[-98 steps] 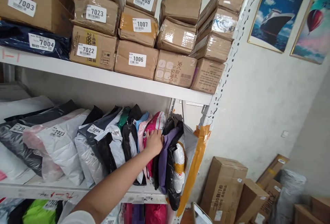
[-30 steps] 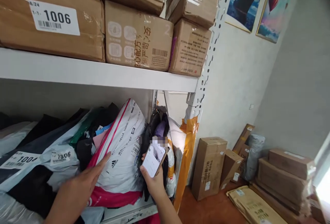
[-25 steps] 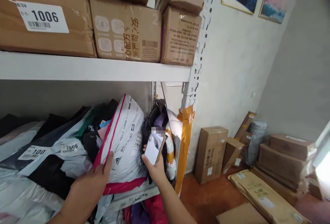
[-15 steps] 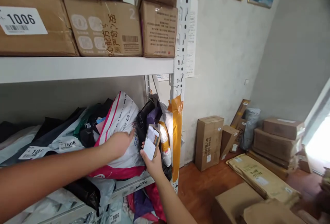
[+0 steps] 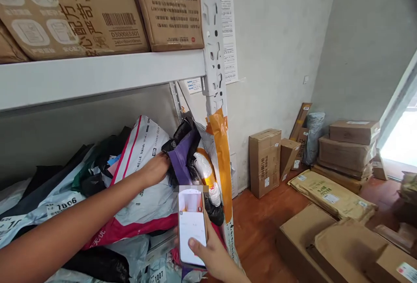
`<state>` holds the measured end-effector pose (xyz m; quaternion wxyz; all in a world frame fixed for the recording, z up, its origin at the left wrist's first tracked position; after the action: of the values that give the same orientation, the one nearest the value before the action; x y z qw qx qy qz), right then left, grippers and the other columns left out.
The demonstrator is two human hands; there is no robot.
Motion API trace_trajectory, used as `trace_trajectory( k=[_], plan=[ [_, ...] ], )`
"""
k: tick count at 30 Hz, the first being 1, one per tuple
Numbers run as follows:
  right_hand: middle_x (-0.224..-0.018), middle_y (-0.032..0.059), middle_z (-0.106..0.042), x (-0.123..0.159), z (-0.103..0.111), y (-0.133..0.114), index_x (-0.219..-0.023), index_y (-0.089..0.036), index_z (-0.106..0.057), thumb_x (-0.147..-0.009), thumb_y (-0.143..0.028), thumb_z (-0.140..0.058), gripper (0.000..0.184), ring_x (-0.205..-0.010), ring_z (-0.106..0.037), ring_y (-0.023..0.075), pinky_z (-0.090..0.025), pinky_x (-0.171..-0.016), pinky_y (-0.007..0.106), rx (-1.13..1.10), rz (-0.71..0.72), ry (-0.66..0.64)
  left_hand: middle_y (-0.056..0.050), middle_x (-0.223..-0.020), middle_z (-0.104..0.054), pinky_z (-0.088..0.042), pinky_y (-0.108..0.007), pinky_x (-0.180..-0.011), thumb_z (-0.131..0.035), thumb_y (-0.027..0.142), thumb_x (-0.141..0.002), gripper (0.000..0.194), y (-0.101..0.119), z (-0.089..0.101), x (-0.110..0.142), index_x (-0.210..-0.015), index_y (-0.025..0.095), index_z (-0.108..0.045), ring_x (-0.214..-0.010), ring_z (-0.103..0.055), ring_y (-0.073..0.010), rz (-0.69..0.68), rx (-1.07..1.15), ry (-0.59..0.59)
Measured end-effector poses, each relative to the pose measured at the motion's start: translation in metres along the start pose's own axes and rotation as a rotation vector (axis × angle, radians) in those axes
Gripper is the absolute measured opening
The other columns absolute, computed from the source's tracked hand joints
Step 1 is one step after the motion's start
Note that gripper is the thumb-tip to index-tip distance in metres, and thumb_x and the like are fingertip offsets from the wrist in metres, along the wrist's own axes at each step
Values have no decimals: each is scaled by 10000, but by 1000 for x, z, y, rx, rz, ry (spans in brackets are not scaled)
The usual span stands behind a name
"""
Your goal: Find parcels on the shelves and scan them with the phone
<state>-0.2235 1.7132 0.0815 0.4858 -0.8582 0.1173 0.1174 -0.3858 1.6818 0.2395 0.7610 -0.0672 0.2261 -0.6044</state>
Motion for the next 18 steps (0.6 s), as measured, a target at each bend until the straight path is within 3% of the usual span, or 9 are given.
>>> trace_trajectory(
  k=[3, 6, 9, 11, 14, 16, 18],
  plan=[
    [-1208, 122, -626, 10, -7, 31, -1348, -241, -330, -653, -623, -743, 894, -1057, -621, 292, -479, -855, 453, -126, -173, -28, -85, -848, -672, -483, -317, -780, -404, 115, -785, 255, -22, 1, 2, -813, 160, -653, -792, -606, -198, 40, 162, 56],
    [-1397, 101, -487, 8, -8, 60, -1186, -220, -526, -569, -722, -726, 819, -1315, -399, 305, -269, -1099, 484, -102, -231, 50, -63, -856, -676, -487, -294, -760, -329, 156, -807, 299, -41, -1, 5, -718, 187, -613, -782, -593, -176, 56, 280, 113],
    [-1387, 138, -495, 1, -8, 70, -1126, -179, -562, -543, -748, -716, 830, -1387, -271, 295, -161, -1148, 458, -123, -249, 183, -61, -886, -683, -454, -340, -882, -315, 208, -807, 302, -47, -1, 8, -660, 207, -578, -857, -580, -190, 62, 353, 156],
    [-1309, 134, -565, -4, -13, 60, -1084, -181, -575, -563, -696, -749, 752, -1372, -309, 273, -212, -1135, 431, -190, -214, 221, -52, -894, -683, -369, -388, -1006, -287, 209, -809, 330, -43, 1, 6, -669, 212, -585, -899, -572, -193, 72, 429, 102],
    [-1113, 107, -673, -10, -28, 36, -1076, -196, -560, -628, -596, -780, 639, -1229, -512, 268, -367, -1043, 447, -296, -198, 131, -50, -899, -684, -280, -438, -1064, -252, 224, -821, 384, -31, 7, -5, -682, 211, -610, -918, -575, -201, 81, 471, -129],
    [-993, 94, -710, -12, -37, 23, -1122, -192, -531, -667, -561, -771, 633, -1083, -621, 283, -436, -962, 483, -316, -229, 53, -70, -873, -690, -380, -421, -956, -305, 286, -816, 357, -32, 13, -17, -656, 209, -615, -881, -589, -226, 115, 419, -260],
    [-948, 90, -720, -11, -43, 14, -1152, -181, -514, -671, -539, -775, 654, -1004, -656, 289, -454, -927, 492, -320, -237, -3, -91, -732, -674, -448, -370, -773, -440, 334, -748, 269, -40, 18, -33, -562, 201, -583, -774, -596, -250, 179, 379, -293]
  ],
)
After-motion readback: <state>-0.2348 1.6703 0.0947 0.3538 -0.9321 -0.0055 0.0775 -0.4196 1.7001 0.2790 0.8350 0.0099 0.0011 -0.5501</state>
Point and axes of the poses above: each hand's wrist, its own x-axis away from the middle knuckle, its own z-axis out of the back of the hand, y = z × x, the point moved 7 cm from there along -x, towards the middle knuckle
